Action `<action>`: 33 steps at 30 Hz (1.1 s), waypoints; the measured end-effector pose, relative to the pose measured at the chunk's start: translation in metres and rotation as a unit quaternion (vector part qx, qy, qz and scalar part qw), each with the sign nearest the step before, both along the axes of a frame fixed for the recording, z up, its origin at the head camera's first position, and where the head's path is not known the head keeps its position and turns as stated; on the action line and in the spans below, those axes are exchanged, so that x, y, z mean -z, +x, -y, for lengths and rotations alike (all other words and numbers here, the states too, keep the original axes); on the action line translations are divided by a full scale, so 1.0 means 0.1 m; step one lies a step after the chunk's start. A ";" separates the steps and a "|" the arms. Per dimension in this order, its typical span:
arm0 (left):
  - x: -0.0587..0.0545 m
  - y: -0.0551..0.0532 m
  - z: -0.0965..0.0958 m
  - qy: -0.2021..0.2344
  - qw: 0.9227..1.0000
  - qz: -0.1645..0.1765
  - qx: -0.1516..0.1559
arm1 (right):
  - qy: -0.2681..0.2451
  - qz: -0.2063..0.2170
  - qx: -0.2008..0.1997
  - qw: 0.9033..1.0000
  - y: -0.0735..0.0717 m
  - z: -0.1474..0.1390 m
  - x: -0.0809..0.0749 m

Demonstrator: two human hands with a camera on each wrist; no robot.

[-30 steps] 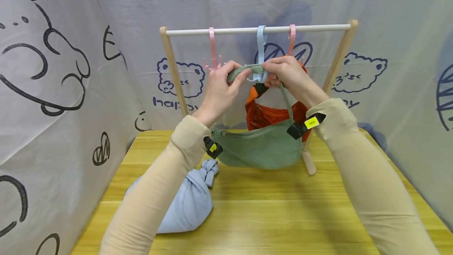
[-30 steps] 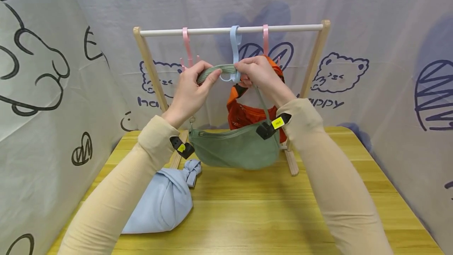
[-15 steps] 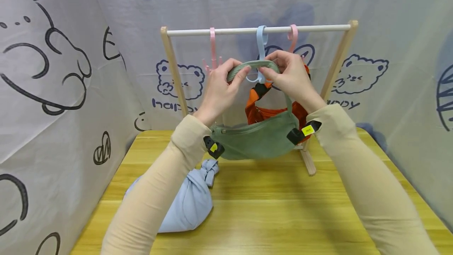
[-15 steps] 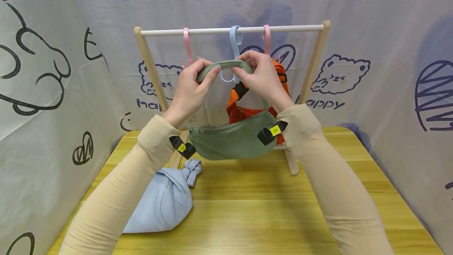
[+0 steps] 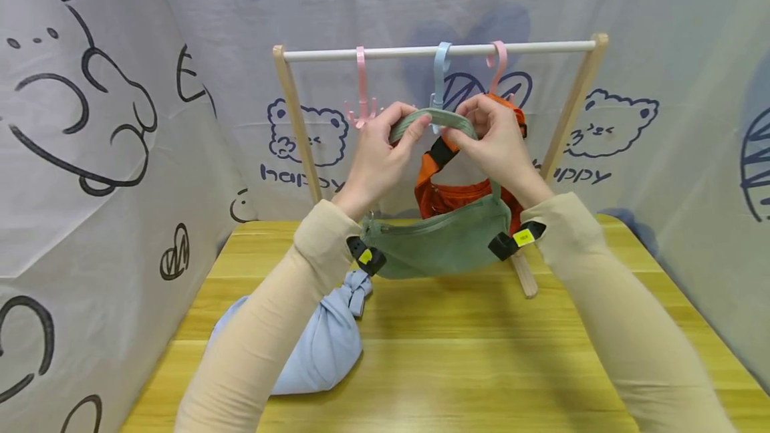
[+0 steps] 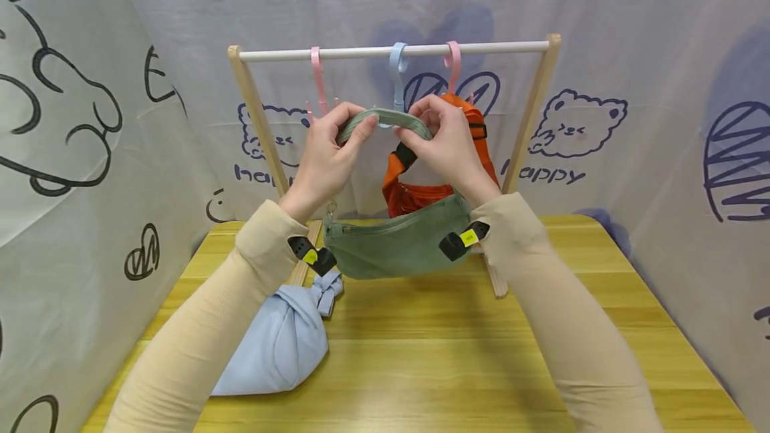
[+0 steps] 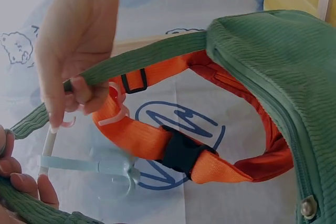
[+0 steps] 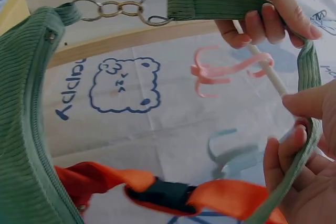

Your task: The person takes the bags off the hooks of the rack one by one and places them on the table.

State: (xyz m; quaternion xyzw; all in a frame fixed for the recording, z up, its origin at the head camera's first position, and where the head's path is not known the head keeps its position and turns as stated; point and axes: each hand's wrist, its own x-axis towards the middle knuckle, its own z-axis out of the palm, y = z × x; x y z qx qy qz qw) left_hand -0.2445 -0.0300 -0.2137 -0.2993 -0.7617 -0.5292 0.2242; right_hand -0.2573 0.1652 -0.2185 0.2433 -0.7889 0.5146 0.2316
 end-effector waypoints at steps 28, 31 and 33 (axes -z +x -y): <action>0.47 0.31 0.09 0.032 0.997 0.001 0.063 | 0.098 0.134 -0.071 0.984 0.43 -0.35 1.49; 0.51 0.33 0.10 0.044 0.997 0.004 0.061 | 0.098 0.135 -0.082 0.983 0.46 -0.41 1.64; 0.54 0.33 0.11 0.048 0.997 0.008 0.059 | 0.096 0.141 -0.087 0.982 0.47 -0.44 1.73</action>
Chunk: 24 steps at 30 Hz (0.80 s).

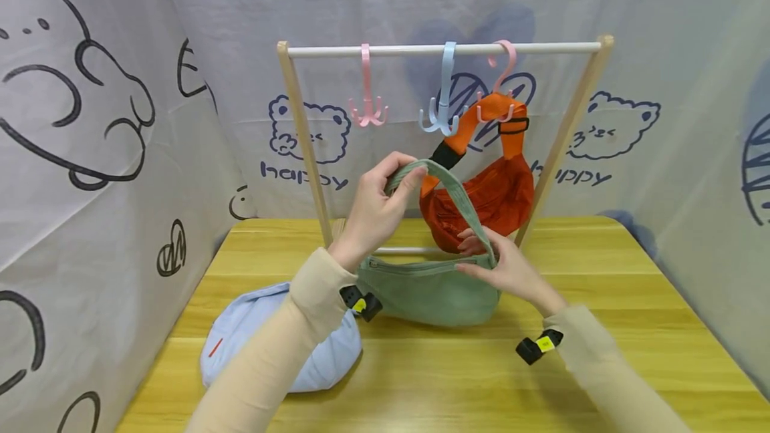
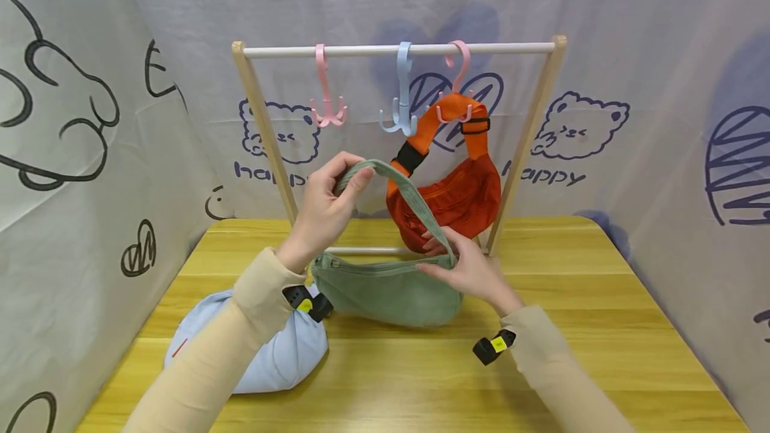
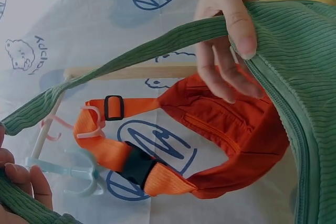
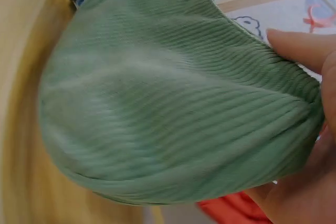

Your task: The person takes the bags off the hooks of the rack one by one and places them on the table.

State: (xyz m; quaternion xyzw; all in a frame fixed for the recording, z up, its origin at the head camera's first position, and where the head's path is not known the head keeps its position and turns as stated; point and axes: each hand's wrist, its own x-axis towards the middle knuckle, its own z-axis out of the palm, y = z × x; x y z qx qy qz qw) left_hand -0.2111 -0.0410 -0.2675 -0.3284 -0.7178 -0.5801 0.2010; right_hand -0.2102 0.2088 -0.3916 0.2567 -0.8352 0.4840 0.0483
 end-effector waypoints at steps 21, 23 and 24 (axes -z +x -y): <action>0.37 0.15 0.21 -0.035 0.999 -0.007 0.031 | -0.149 0.004 0.067 0.987 0.08 -0.05 0.40; 0.40 0.16 0.24 -0.053 0.998 -0.018 0.040 | -0.168 0.004 0.074 0.983 0.08 -0.05 0.41; 0.42 0.17 0.26 -0.062 0.997 -0.024 0.045 | -0.176 0.006 0.077 0.981 0.08 -0.05 0.42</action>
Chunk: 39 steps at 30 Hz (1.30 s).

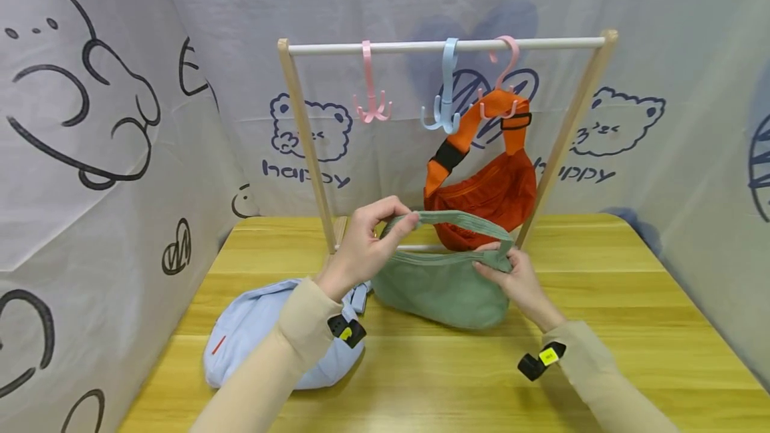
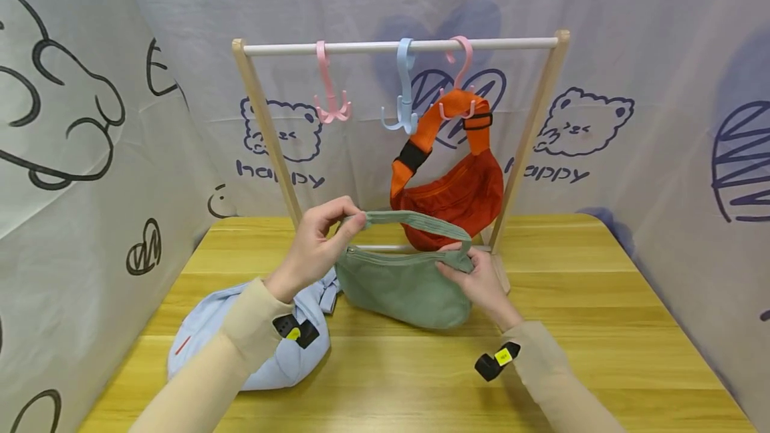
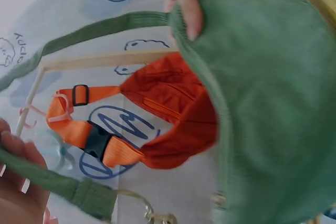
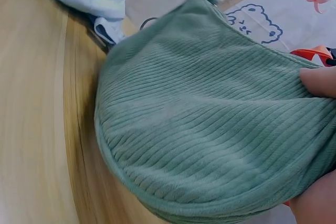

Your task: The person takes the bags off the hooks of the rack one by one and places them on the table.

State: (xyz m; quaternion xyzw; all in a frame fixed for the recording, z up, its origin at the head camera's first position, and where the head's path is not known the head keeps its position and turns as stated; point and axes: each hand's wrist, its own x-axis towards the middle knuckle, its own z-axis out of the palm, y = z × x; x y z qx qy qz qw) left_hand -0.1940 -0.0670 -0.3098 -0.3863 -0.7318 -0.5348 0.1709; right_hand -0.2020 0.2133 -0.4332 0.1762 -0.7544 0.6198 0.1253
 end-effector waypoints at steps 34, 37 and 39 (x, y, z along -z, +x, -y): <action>0.66 -0.19 0.45 -0.109 0.972 0.171 -0.117 | -0.082 0.001 -0.060 0.995 0.03 -0.09 -0.03; 0.71 -0.20 0.46 -0.126 0.968 0.199 -0.090 | -0.128 0.029 -0.083 0.988 0.04 -0.11 -0.02; 0.74 -0.20 0.46 -0.137 0.965 0.208 -0.080 | -0.157 0.047 -0.097 0.982 0.04 -0.13 -0.01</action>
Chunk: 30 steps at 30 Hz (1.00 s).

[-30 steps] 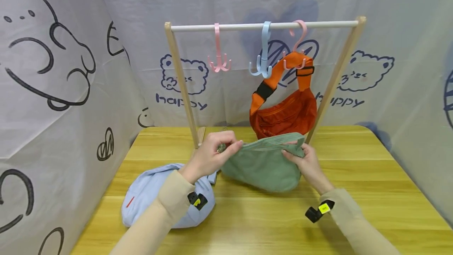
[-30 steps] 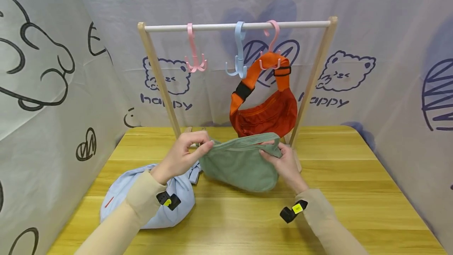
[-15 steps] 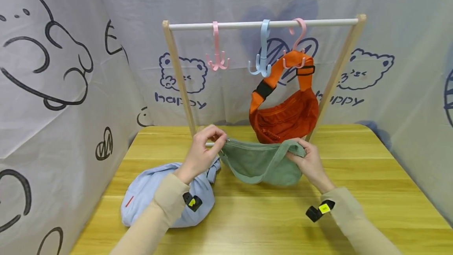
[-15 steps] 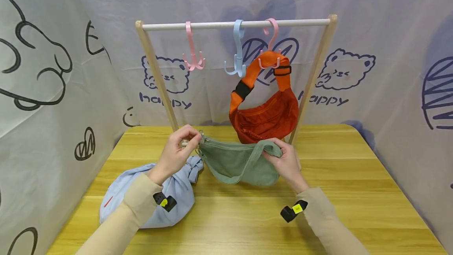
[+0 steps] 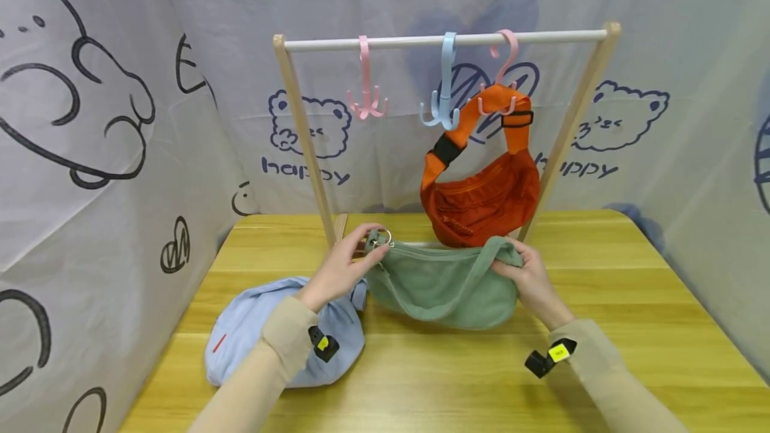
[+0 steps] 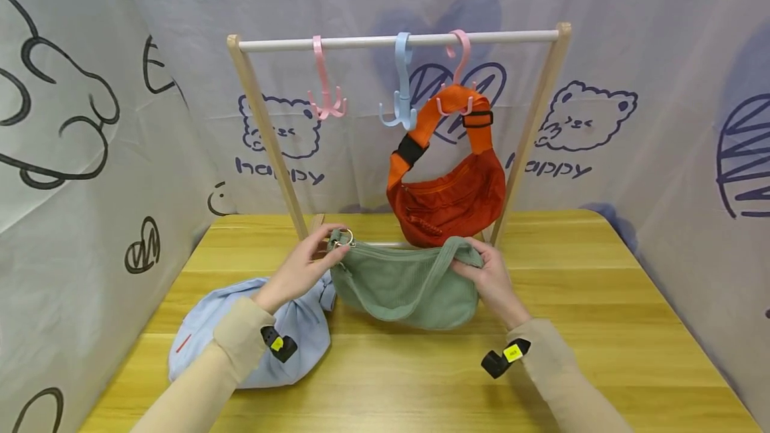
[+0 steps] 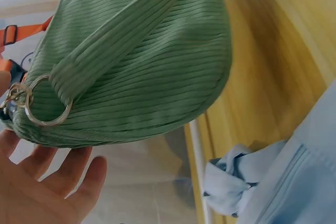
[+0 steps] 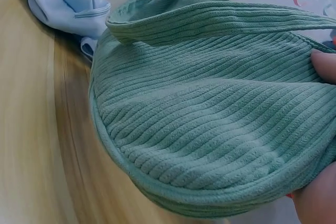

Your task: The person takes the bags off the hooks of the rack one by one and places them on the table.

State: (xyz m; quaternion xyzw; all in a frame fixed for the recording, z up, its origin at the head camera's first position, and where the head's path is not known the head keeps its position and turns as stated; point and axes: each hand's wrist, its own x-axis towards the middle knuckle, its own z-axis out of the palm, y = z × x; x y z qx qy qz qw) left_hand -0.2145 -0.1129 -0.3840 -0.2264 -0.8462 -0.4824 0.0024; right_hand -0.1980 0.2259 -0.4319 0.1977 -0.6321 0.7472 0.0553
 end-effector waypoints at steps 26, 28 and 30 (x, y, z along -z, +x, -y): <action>0.54 0.20 -0.16 -0.172 0.985 -0.015 0.005 | 0.053 0.325 -0.061 0.942 0.11 -0.14 0.33; 0.59 0.23 -0.17 -0.183 0.983 -0.001 0.010 | 0.089 0.326 -0.056 0.940 0.11 -0.14 0.37; 0.62 0.25 -0.18 -0.192 0.981 0.014 0.016 | 0.129 0.322 -0.033 0.937 0.12 -0.13 0.40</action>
